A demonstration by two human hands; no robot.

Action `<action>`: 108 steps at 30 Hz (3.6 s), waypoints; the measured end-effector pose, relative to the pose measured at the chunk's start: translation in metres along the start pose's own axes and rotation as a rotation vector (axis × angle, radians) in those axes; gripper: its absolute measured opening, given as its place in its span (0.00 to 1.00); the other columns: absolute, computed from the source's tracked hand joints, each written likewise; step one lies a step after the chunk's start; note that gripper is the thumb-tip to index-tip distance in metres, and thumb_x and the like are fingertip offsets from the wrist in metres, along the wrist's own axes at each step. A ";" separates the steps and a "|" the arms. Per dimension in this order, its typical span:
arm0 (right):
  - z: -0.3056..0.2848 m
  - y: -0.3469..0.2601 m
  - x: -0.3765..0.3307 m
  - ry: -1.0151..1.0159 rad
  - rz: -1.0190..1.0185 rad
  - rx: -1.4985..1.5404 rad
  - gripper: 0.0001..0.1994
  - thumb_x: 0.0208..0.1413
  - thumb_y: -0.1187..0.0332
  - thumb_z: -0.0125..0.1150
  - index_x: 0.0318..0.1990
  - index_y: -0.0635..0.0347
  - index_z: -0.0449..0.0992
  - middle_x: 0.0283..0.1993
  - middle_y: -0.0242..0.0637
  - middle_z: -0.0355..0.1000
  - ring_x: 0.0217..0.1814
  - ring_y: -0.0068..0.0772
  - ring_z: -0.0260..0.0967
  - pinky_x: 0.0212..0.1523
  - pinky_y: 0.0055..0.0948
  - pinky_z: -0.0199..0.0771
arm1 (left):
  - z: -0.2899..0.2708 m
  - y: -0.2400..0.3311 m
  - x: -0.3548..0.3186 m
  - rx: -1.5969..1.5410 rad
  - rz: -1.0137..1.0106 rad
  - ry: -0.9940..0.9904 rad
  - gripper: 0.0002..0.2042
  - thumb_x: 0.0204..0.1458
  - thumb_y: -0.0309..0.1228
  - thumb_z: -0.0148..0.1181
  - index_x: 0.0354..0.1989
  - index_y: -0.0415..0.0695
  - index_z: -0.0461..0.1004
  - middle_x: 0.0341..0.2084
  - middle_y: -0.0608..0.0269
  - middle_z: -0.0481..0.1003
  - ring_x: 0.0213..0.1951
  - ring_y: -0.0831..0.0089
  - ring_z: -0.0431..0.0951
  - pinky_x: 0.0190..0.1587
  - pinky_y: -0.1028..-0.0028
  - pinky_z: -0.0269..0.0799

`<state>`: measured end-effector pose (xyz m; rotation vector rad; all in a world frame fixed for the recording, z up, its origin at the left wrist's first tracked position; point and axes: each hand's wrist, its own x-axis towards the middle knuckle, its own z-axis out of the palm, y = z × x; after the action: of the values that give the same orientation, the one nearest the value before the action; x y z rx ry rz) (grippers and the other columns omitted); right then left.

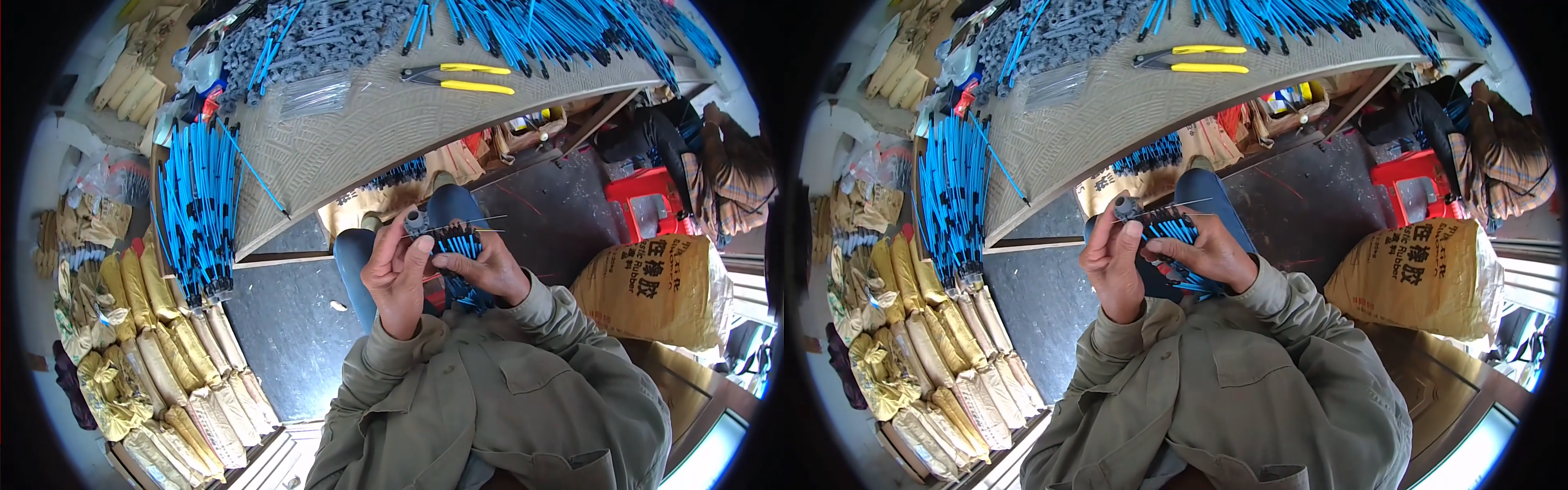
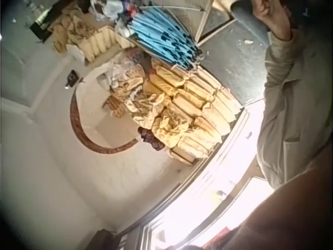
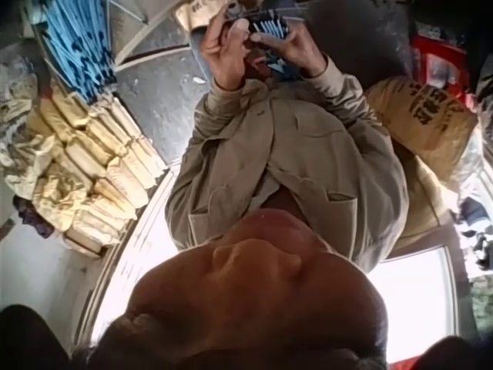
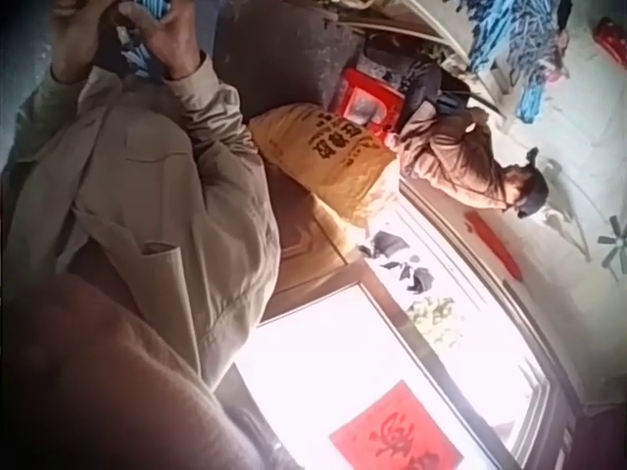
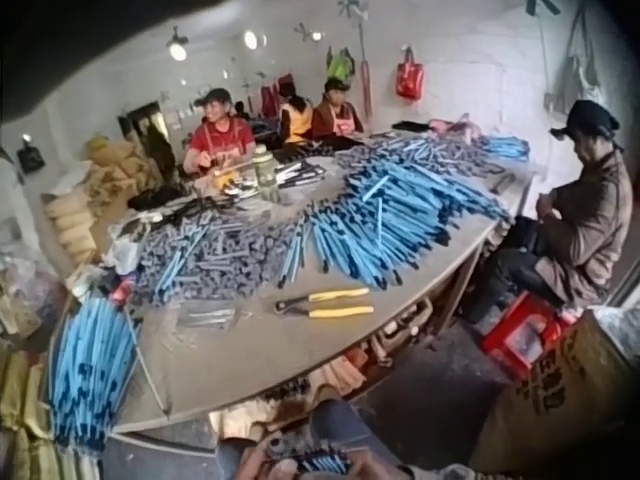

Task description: The person assembles an umbrella frame by threading a wire through plastic rib components, attaching them around a central hub, and securing the wire using pliers.

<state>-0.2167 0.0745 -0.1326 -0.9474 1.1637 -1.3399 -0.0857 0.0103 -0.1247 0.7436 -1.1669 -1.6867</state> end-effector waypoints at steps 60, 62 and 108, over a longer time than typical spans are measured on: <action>-0.009 0.011 0.002 -0.058 -0.469 -0.332 0.15 0.56 0.63 0.56 0.42 0.64 0.63 0.30 0.43 0.65 0.29 0.42 0.64 0.30 0.32 0.62 | -0.022 0.009 -0.005 0.037 0.080 -0.242 0.19 0.51 0.34 0.58 0.44 0.29 0.71 0.38 0.53 0.72 0.40 0.70 0.71 0.46 0.73 0.65; -0.011 0.003 0.004 -0.070 -0.528 -0.334 0.15 0.55 0.63 0.56 0.42 0.65 0.64 0.29 0.44 0.65 0.27 0.45 0.64 0.28 0.33 0.61 | -0.021 0.012 -0.005 0.035 0.088 -0.256 0.20 0.51 0.35 0.58 0.44 0.29 0.71 0.38 0.52 0.72 0.40 0.70 0.71 0.46 0.73 0.65; -0.021 0.005 0.025 -0.460 -0.403 -0.278 0.14 0.59 0.63 0.51 0.41 0.67 0.64 0.32 0.38 0.63 0.32 0.36 0.62 0.35 0.30 0.62 | -0.059 -0.001 0.027 -0.055 -0.060 -0.569 0.20 0.49 0.40 0.60 0.41 0.33 0.75 0.34 0.57 0.72 0.37 0.72 0.71 0.43 0.75 0.65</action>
<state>-0.2391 0.0522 -0.1437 -1.6613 0.8376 -1.1880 -0.0461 -0.0362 -0.1462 0.2633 -1.4798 -2.0440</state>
